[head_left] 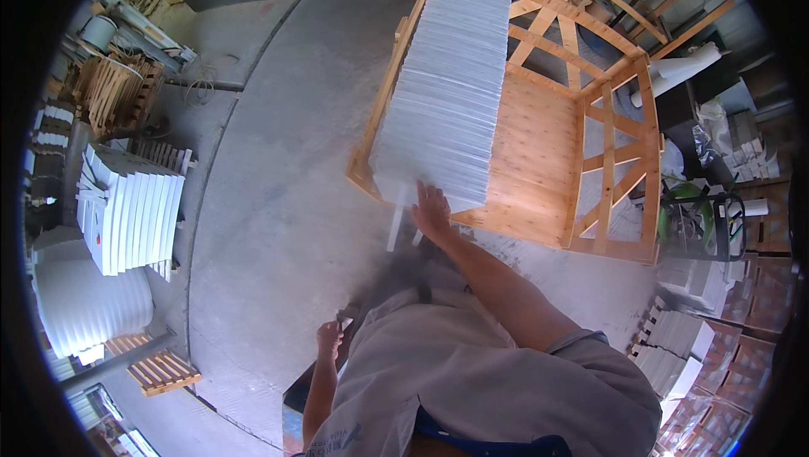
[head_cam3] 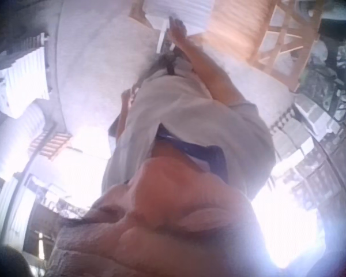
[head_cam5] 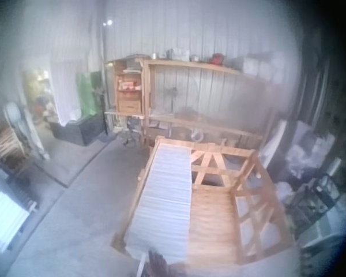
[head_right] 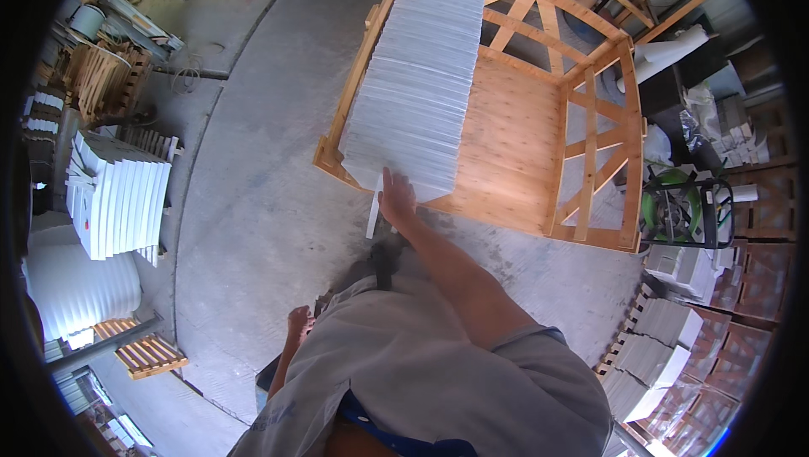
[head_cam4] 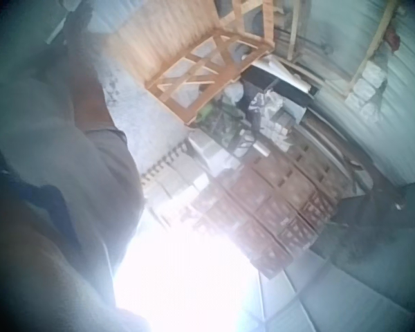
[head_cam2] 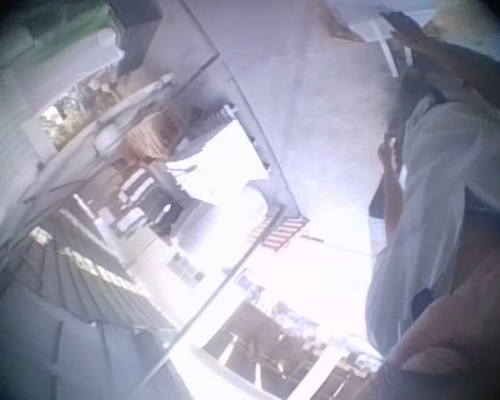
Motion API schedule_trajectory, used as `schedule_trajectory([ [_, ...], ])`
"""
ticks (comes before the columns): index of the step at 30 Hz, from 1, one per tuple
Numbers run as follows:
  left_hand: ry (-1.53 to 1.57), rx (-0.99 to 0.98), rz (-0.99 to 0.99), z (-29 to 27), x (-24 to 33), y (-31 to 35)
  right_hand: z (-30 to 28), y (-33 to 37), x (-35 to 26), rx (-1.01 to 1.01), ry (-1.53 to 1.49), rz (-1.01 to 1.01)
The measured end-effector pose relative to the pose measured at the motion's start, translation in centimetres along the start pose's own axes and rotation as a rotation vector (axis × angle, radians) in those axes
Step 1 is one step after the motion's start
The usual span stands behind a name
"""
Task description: The person repeatedly picks up thin white rectangular panels from a stack and places them onto a wooden frame. The person handles the panels one at a time, aligning them on the frame throughout the clip.
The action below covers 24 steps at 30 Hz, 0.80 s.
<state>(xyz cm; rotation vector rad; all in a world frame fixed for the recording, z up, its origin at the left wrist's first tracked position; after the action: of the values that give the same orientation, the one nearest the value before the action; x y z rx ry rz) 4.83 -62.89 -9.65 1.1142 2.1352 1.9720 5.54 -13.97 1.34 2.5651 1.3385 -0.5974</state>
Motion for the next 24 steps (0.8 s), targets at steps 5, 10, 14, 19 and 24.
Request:
schedule_trajectory([
  [5, -0.355, 0.024, 0.251, 0.3, 1.8, 0.0, 0.7, -0.4, 0.2, 0.006, 0.087, -0.007],
  [10, -0.458, 0.007, 0.339, 0.5, 5.8, -3.5, 0.8, -0.8, 0.2, 0.021, 0.099, 0.048],
  [14, -0.303, -0.021, 0.228, -0.8, 9.4, -8.5, 0.5, -1.0, -0.1, 0.033, 0.131, 0.088],
  [19, -0.236, -0.162, -0.065, -3.9, 15.2, -15.8, -0.3, -1.5, -1.4, 0.179, 0.171, 0.152],
  [24, -0.42, -0.163, -0.03, -8.7, 25.0, -23.4, 1.3, -1.9, -1.5, 0.179, 0.134, 0.369],
])
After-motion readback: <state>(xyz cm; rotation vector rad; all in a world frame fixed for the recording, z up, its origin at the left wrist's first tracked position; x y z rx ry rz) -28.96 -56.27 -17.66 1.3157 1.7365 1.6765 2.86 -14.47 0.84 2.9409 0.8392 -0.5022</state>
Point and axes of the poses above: each hand's wrist, its own y-axis away from the middle knuckle, its own z-axis out of the palm, x = y × z, the point moved 9 cm from there along -y, towards the middle knuckle, and after that the axes turned 6 degrees about -z, right-handed, at the moved point
